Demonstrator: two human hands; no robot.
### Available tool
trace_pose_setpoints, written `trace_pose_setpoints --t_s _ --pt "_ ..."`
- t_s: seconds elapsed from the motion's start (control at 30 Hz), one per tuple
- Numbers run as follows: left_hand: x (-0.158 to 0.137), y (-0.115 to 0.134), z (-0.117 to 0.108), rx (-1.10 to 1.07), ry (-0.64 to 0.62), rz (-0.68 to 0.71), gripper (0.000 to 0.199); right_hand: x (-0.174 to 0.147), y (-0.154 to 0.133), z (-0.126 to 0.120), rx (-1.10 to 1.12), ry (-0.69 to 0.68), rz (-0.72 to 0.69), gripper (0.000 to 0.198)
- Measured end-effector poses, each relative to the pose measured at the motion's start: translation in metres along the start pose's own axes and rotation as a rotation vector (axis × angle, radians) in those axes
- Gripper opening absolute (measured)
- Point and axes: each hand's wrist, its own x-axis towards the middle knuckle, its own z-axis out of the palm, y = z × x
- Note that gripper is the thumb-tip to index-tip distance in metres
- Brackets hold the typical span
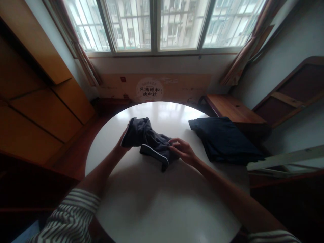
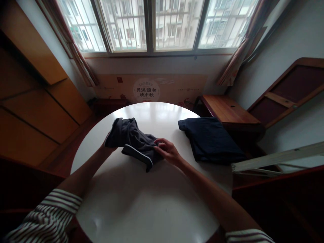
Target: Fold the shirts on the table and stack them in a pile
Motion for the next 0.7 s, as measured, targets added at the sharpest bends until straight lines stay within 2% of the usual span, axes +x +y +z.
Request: trace_pose_setpoints --t_s 0.07,0.17,0.23,0.33,0.43,0.5,0.53,0.6,0.63,0.7 --pt "-0.001 0.008 -0.004 -0.008 -0.06 0.026 0.057 -0.002 -0.007 0.0 0.237 0.013 0.107 0.026" --pt "-0.003 0.014 -0.01 0.052 -0.185 0.078 0.065 0.0 -0.01 -0.007 0.421 0.198 0.164 0.03" --pt "-0.002 0.014 -0.014 0.175 -0.232 0.096 0.071 0.003 -0.008 -0.015 0.415 0.281 0.145 0.035" --pt "0.002 0.012 -0.02 0.507 -0.313 0.021 0.082 0.007 -0.002 -0.024 0.228 0.327 0.035 0.04" --pt "0.001 0.009 -0.02 0.846 -0.475 -0.041 0.083 0.009 0.0 -0.024 -0.048 0.25 -0.042 0.055" --pt "-0.004 0.008 -0.015 0.956 -0.588 -0.023 0.067 0.008 0.0 -0.022 -0.202 0.148 -0.057 0.066" --pt "-0.007 0.007 -0.013 0.961 -0.633 -0.022 0.055 0.007 -0.001 -0.021 -0.248 0.106 -0.053 0.063" --pt "-0.012 0.007 -0.008 0.882 -0.704 -0.098 0.037 0.005 -0.004 -0.02 -0.251 0.028 0.001 0.043" --pt "-0.014 0.006 -0.007 0.806 -0.709 -0.157 0.034 0.003 -0.006 -0.02 -0.205 -0.018 0.05 0.036" --pt "-0.016 0.004 -0.004 0.606 -0.617 -0.244 0.038 0.0 -0.01 -0.019 -0.024 -0.106 0.159 0.035"
